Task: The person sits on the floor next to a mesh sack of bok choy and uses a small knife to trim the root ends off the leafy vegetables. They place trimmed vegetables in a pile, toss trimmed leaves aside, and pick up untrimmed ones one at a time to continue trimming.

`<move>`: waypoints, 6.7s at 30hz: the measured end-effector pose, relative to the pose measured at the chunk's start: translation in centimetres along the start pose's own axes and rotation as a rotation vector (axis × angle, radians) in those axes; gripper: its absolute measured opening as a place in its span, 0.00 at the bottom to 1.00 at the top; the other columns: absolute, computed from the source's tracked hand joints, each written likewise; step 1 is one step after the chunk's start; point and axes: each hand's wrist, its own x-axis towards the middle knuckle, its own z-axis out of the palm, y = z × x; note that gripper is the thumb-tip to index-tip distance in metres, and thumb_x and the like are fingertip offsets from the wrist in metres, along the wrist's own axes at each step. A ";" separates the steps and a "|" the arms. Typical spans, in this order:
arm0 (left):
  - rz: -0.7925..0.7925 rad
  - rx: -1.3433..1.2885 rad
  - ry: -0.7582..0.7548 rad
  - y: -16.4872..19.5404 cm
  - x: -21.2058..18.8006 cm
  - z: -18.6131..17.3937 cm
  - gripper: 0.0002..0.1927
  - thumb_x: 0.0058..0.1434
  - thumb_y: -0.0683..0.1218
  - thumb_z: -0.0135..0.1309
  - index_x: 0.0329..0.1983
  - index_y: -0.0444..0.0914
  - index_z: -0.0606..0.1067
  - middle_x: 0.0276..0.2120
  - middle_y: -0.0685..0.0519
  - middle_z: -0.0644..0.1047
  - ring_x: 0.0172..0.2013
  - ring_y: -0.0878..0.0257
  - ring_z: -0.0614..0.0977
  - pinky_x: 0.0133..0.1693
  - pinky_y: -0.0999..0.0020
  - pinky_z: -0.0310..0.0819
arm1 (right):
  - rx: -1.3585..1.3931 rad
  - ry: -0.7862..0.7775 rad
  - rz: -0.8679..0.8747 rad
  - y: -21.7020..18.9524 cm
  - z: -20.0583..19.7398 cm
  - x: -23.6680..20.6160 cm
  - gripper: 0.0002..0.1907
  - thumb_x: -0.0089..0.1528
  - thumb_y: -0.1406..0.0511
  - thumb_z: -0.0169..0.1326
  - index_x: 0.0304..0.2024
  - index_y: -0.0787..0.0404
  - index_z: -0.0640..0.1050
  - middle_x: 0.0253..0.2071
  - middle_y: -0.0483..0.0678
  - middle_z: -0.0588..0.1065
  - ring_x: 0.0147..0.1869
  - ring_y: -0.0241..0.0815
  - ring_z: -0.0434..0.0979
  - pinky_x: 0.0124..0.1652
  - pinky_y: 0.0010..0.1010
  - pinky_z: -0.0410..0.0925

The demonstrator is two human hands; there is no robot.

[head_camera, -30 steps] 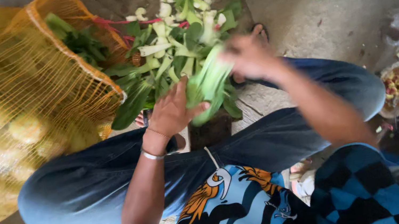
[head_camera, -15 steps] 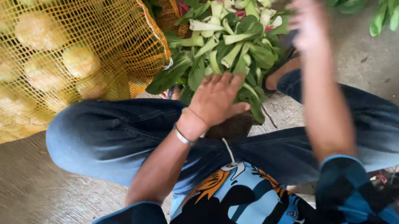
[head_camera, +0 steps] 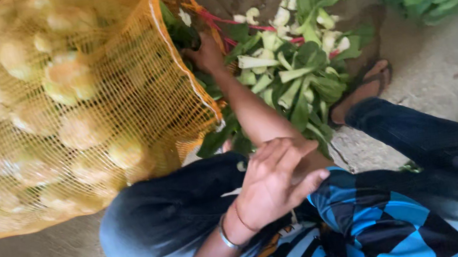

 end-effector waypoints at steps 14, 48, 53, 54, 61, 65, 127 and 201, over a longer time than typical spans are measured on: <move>-0.099 -0.116 0.219 -2.6 -0.4 2.6 0.15 0.66 0.47 0.61 0.51 0.36 0.74 0.46 0.47 0.79 0.46 0.50 0.82 0.50 0.58 0.76 | 0.217 -0.219 0.003 4.3 -7.4 2.7 0.16 0.64 0.69 0.68 0.37 0.60 0.69 0.31 0.39 0.66 0.36 0.31 0.65 0.36 0.27 0.63; 0.048 -0.294 0.086 -6.7 0.8 6.3 0.33 0.59 0.48 0.71 0.61 0.36 0.67 0.52 0.48 0.77 0.54 0.59 0.81 0.58 0.64 0.75 | -0.531 -0.325 -0.490 -6.1 -33.2 -23.0 0.21 0.67 0.53 0.60 0.48 0.63 0.74 0.37 0.51 0.76 0.38 0.53 0.80 0.37 0.41 0.72; 0.040 -0.470 -0.170 -7.0 0.1 5.6 0.27 0.65 0.42 0.66 0.64 0.34 0.70 0.52 0.46 0.79 0.52 0.59 0.79 0.58 0.64 0.73 | -0.623 -0.279 -0.594 -7.1 -33.2 -23.6 0.22 0.65 0.51 0.62 0.46 0.62 0.75 0.37 0.50 0.76 0.34 0.51 0.78 0.33 0.40 0.71; 0.025 -0.505 -0.193 -6.9 0.1 5.6 0.27 0.65 0.43 0.65 0.64 0.34 0.69 0.52 0.47 0.78 0.52 0.60 0.79 0.58 0.64 0.74 | -0.629 -0.269 -0.605 -7.2 -33.3 -23.7 0.22 0.65 0.51 0.62 0.47 0.61 0.75 0.38 0.50 0.76 0.34 0.51 0.78 0.33 0.39 0.70; 0.153 -0.371 -0.202 -6.2 0.1 5.6 0.25 0.61 0.48 0.66 0.58 0.36 0.72 0.46 0.48 0.80 0.46 0.54 0.85 0.51 0.65 0.77 | -0.611 -0.271 -0.575 -7.2 -33.3 -23.9 0.23 0.65 0.50 0.63 0.47 0.61 0.76 0.34 0.48 0.74 0.33 0.48 0.77 0.33 0.38 0.70; 0.186 -0.380 -0.181 -5.7 0.2 5.1 0.23 0.61 0.49 0.69 0.53 0.36 0.74 0.43 0.48 0.81 0.43 0.53 0.86 0.48 0.65 0.79 | -0.596 -0.292 -0.561 -7.0 -33.5 -24.0 0.23 0.64 0.50 0.63 0.47 0.61 0.77 0.34 0.48 0.74 0.32 0.48 0.77 0.32 0.37 0.70; 0.349 -0.119 -0.222 -3.5 0.0 3.2 0.21 0.52 0.49 0.69 0.48 0.38 0.78 0.35 0.51 0.80 0.36 0.53 0.83 0.38 0.61 0.73 | -0.514 -0.370 -0.567 -7.2 -33.7 -24.6 0.22 0.62 0.52 0.65 0.43 0.63 0.79 0.33 0.47 0.76 0.28 0.43 0.76 0.29 0.33 0.68; -0.085 -0.398 -0.092 -3.5 -1.9 8.5 0.32 0.66 0.43 0.64 0.69 0.36 0.62 0.51 0.46 0.81 0.50 0.58 0.85 0.57 0.65 0.80 | -0.086 -0.160 -0.039 -3.0 -32.9 -24.7 0.16 0.72 0.56 0.59 0.43 0.65 0.78 0.27 0.42 0.71 0.30 0.31 0.66 0.32 0.26 0.60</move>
